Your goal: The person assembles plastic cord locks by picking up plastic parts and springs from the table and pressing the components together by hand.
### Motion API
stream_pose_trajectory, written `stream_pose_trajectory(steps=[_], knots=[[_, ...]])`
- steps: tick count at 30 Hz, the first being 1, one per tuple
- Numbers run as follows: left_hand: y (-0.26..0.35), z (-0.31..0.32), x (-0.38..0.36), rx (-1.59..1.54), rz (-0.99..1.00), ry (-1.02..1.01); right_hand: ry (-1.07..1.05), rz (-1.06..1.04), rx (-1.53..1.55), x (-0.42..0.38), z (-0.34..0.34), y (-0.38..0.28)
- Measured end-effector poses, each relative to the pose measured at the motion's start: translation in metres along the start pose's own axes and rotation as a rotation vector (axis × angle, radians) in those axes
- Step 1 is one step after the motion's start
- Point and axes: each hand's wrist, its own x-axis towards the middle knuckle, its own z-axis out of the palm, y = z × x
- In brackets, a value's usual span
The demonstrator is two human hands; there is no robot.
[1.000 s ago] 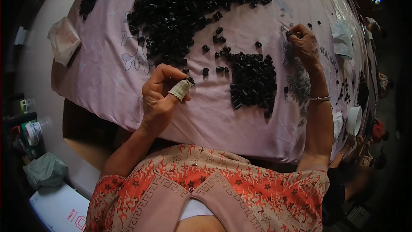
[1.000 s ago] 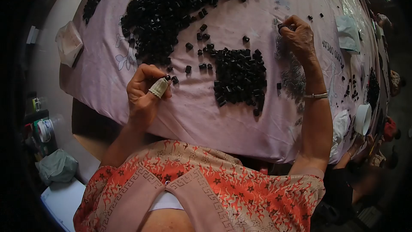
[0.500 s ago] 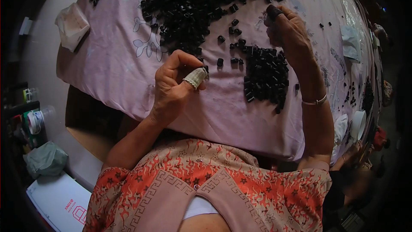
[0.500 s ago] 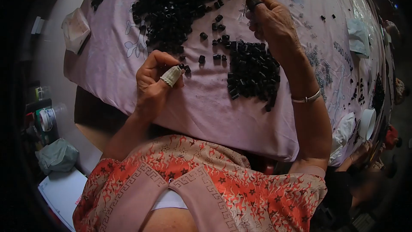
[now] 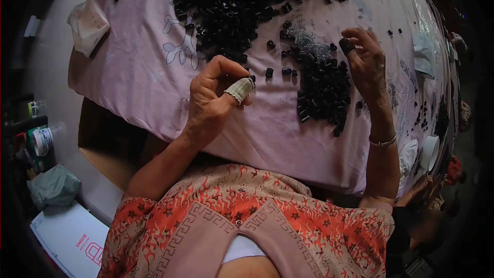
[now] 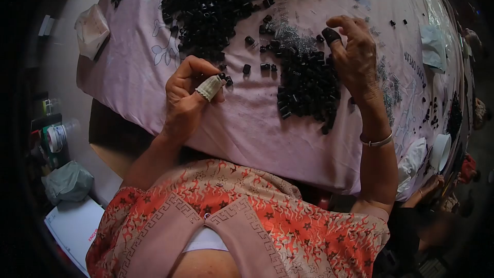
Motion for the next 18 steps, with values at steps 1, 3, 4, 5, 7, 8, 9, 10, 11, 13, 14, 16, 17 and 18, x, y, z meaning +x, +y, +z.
stream_pose_trajectory(steps=[1, 3, 4, 5, 7, 8, 9, 10, 11, 13, 14, 16, 17, 18], knots=[[0.000, 0.000, 0.000, 0.004, -0.004, 0.002, -0.007, -0.065, -0.051, -0.005, 0.000, -0.001], [-0.002, -0.001, 0.000, 0.003, -0.002, -0.013, -0.030, -0.055, -0.005, -0.014, 0.003, -0.010], [-0.001, 0.000, 0.000, 0.006, -0.007, -0.013, -0.031, -0.050, -0.001, -0.014, 0.006, -0.014], [-0.001, 0.001, 0.000, 0.011, -0.011, -0.007, -0.033, -0.135, -0.027, -0.014, 0.008, -0.016], [-0.001, 0.002, 0.001, 0.017, -0.011, -0.004, -0.031, -0.221, -0.054, -0.013, 0.012, -0.021], [-0.002, 0.001, 0.001, 0.015, 0.003, -0.008, -0.052, -0.254, -0.176, -0.011, 0.016, -0.023], [-0.003, 0.001, 0.001, 0.012, 0.019, -0.011, -0.072, -0.288, -0.300, -0.009, 0.020, -0.026], [-0.002, 0.001, 0.001, 0.011, 0.022, -0.009, -0.072, -0.291, -0.301, -0.011, 0.028, -0.031], [-0.002, 0.001, 0.000, 0.020, 0.019, -0.008, -0.088, -0.326, -0.319, -0.014, 0.037, -0.038], [0.000, 0.002, 0.001, 0.026, 0.021, -0.007, -0.110, -0.401, -0.330, -0.024, 0.053, -0.052], [0.001, 0.003, 0.000, 0.018, 0.015, -0.003, -0.115, -0.439, -0.322, -0.031, 0.058, -0.059], [0.002, 0.004, 0.001, 0.010, 0.009, 0.001, -0.125, -0.488, -0.359, -0.042, 0.059, -0.064], [0.002, 0.004, 0.001, 0.018, 0.006, -0.002, -0.154, -0.483, -0.325, -0.045, 0.054, -0.066], [0.003, 0.003, 0.000, 0.024, 0.004, -0.006, -0.183, -0.477, -0.290, -0.047, 0.051, -0.066]])
